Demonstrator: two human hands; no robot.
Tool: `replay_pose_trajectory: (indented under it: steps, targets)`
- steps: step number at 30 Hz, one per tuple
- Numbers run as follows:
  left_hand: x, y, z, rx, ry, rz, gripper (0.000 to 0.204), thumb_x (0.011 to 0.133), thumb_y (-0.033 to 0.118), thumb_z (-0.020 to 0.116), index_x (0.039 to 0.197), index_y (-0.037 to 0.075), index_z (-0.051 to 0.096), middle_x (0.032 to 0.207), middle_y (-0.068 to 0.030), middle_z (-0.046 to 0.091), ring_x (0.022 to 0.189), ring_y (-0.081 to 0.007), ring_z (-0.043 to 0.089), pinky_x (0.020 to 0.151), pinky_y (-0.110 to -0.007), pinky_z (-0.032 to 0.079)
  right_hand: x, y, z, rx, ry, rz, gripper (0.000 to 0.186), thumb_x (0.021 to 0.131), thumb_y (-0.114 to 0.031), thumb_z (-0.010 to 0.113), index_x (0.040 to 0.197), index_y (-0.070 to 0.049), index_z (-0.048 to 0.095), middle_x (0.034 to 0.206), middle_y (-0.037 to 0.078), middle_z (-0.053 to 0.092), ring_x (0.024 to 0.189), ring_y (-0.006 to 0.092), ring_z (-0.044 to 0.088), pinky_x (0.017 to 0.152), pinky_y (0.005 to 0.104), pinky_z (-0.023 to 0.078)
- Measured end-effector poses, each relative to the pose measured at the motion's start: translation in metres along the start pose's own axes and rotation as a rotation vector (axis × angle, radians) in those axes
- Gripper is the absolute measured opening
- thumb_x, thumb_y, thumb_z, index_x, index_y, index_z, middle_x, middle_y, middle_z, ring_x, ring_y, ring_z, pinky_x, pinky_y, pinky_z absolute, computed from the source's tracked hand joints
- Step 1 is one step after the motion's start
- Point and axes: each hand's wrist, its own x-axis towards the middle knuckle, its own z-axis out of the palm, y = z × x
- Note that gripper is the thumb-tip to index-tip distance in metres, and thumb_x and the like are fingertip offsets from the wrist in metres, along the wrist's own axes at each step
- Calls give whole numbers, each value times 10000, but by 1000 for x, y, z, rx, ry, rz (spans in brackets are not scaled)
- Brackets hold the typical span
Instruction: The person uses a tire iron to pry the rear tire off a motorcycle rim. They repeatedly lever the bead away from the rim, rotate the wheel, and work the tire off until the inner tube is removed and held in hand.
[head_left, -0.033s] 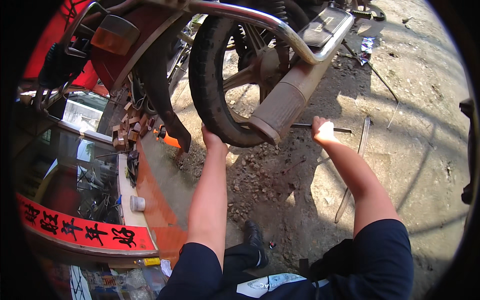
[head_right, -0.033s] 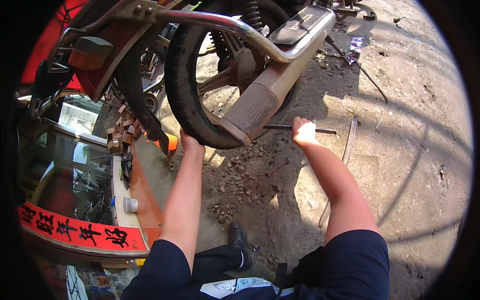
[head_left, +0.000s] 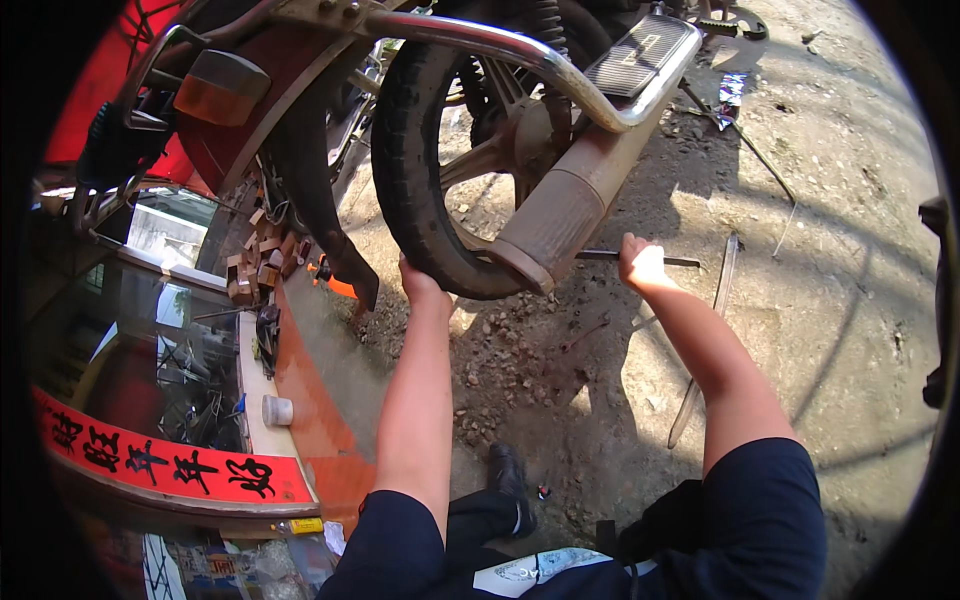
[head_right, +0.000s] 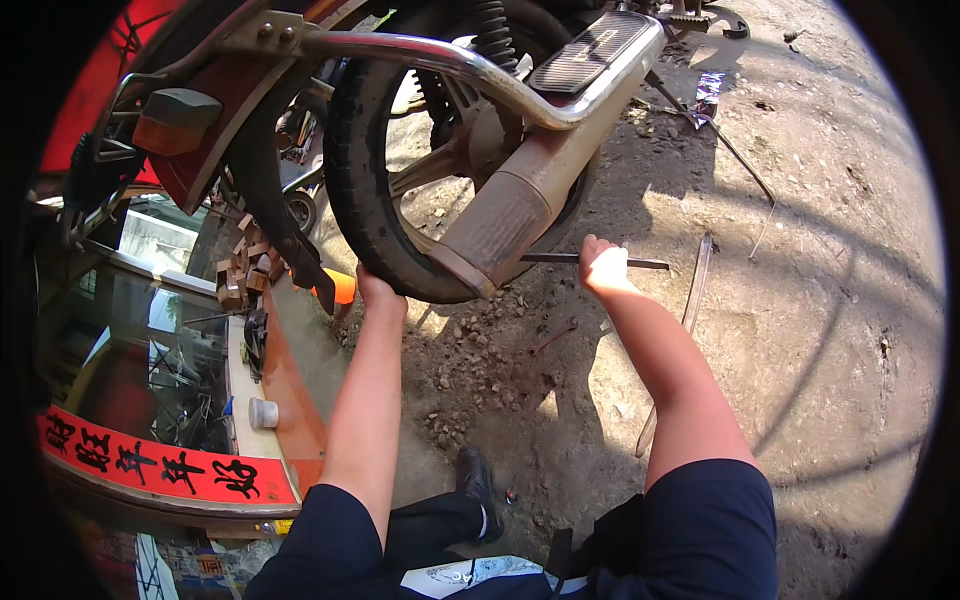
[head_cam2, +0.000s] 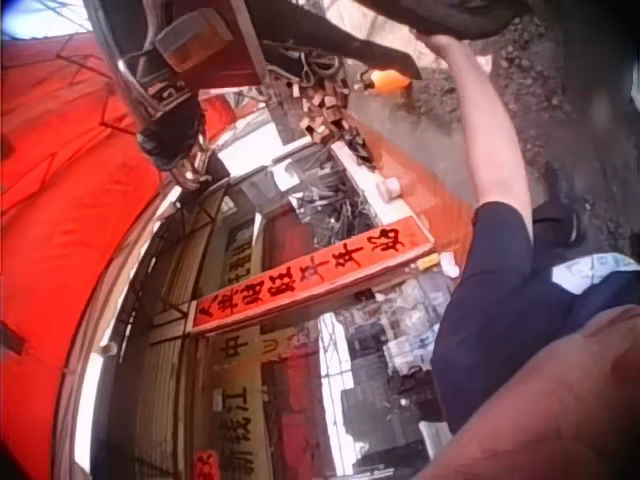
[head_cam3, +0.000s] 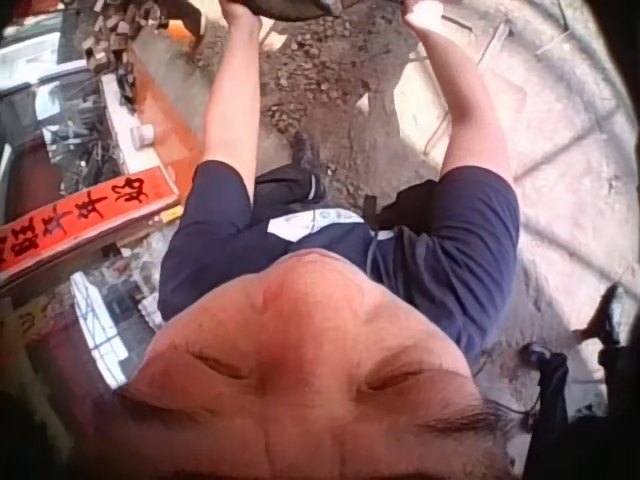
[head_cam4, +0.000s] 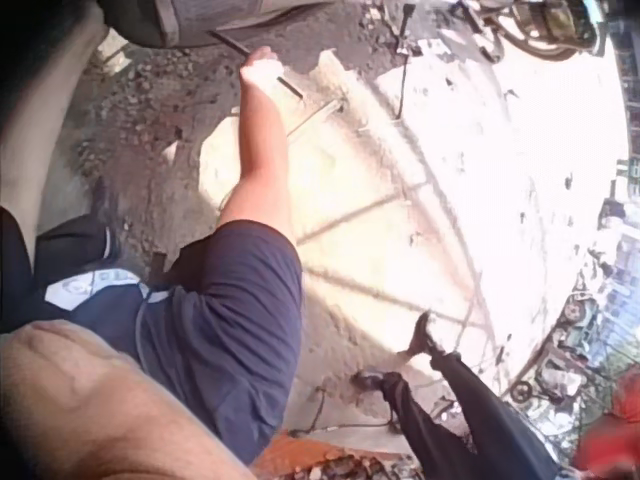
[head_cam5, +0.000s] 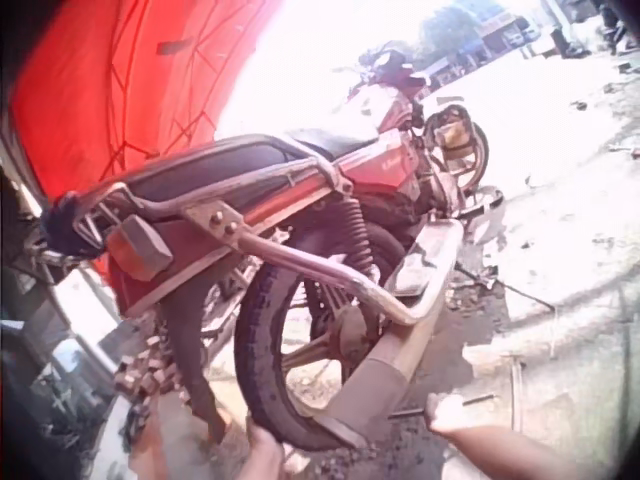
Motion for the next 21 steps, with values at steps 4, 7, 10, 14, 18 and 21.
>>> replay_pose_trajectory:
  steps: [4,7,10,14,18,21]
  targets:
    - [-38,5,40,94,155,-121,413,980,344,345,1247,105,550,1260,-65,596,1167,-246,554,1039,-411,410,-18,7,6,131,-126,16,129,843,-132,527,878,-45,614,857,209,684,853,367,680,727,460,538]
    - [-28,2,39,94,180,-96,415,983,366,361,1274,123,531,1286,-49,583,1201,-237,534,1063,-415,389,-39,1,18,211,-277,36,180,840,-145,522,923,-50,650,906,208,689,908,372,673,786,450,536]
    - [-22,-1,24,106,81,-29,425,990,379,378,1294,118,518,1302,-44,573,1214,-237,526,1073,-413,383,-18,10,-2,124,-269,-48,182,844,-191,548,932,-61,638,882,187,691,887,353,677,765,445,536]
    - [-17,-11,-18,66,-115,-59,441,994,385,387,1323,113,498,1334,-40,547,1239,-239,504,1092,-412,362,63,34,-71,-81,-73,-251,137,842,-203,562,887,-113,656,854,142,694,842,333,680,724,443,540]
    - [-11,-1,-5,69,-181,-83,528,976,471,384,1379,140,464,1411,-31,484,1290,-241,459,1110,-430,326,32,132,-70,-61,-207,61,164,836,-203,570,906,-122,695,862,146,692,866,315,673,778,422,536]
    - [-22,-16,-9,-125,-167,-217,605,944,548,393,1391,145,459,1405,-39,491,1308,-254,438,1107,-447,321,-26,200,-68,-130,-207,97,194,803,-296,664,860,-112,686,870,155,685,852,350,652,768,438,514]
